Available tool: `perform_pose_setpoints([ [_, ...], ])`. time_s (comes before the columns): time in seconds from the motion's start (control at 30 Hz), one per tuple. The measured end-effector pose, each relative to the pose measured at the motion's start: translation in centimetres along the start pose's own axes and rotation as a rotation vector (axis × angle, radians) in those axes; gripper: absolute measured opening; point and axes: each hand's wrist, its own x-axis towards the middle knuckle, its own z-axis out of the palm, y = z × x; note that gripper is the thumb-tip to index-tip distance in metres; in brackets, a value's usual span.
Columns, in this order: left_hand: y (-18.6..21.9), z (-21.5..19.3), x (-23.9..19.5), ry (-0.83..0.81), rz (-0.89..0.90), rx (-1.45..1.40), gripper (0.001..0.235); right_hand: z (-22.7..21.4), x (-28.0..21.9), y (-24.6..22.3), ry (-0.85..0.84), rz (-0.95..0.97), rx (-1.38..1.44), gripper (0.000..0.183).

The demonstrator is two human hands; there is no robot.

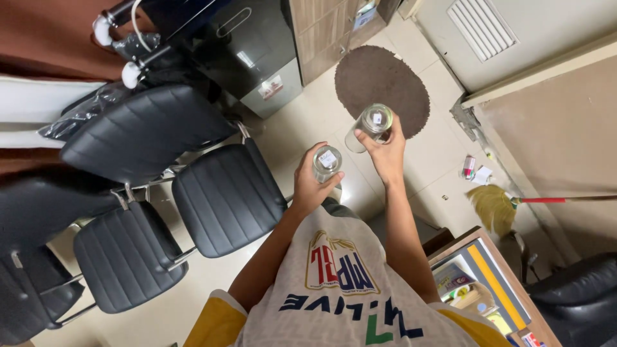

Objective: Cleaning a water dispenser, glasses, and a rice cooker pot and lid in an office break room.

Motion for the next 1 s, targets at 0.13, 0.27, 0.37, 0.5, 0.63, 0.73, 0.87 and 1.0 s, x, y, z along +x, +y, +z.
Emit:
perform_pose_setpoints([
  [0.13, -0.2, -1.3, -2.0, 0.037, -0.002, -0.004, 0.070, 1.4, -1.7, -0.2, -0.013, -0.024, -0.067, 0.063],
  [0.27, -0.4, -3.5, -4.5, 0.046, 0.000, -0.021, 0.069, 3.3, -3.9, -0.4, -0.025, -0.012, -0.076, 0.062],
  [0.37, -0.6, -5.8, -7.0, 0.036, -0.023, -0.016, 0.068, 5.3, -6.5, -0.3, -0.025, -0.014, -0.090, 0.062],
  [0.5, -2.1, -9.9, -10.2, 0.018, 0.097, 0.032, 0.068, 8.6, -10.7, 0.3, -0.009, -0.005, -0.119, 0.063],
  [0.63, -4.5, -14.7, -14.0, -0.093, 0.052, -0.005, 0.068, 12.5, -16.5, 0.6, 0.058, 0.068, -0.124, 0.063],
  [0.73, -6.1, -17.9, -16.7, -0.167, 0.013, -0.064, 0.067, 15.2, -21.2, 0.5, 0.099, 0.048, -0.145, 0.061],
  [0.87, -6.5, -22.4, -20.6, -0.230, -0.006, 0.011, 0.069, 18.5, -28.1, 0.5, 0.157, 0.178, -0.145, 0.065],
  [1.0, -7.7, -24.7, -23.6, -0.292, 0.005, -0.014, 0.070, 19.5, -34.0, 2.5, 0.150, 0.114, -0.106, 0.071],
])
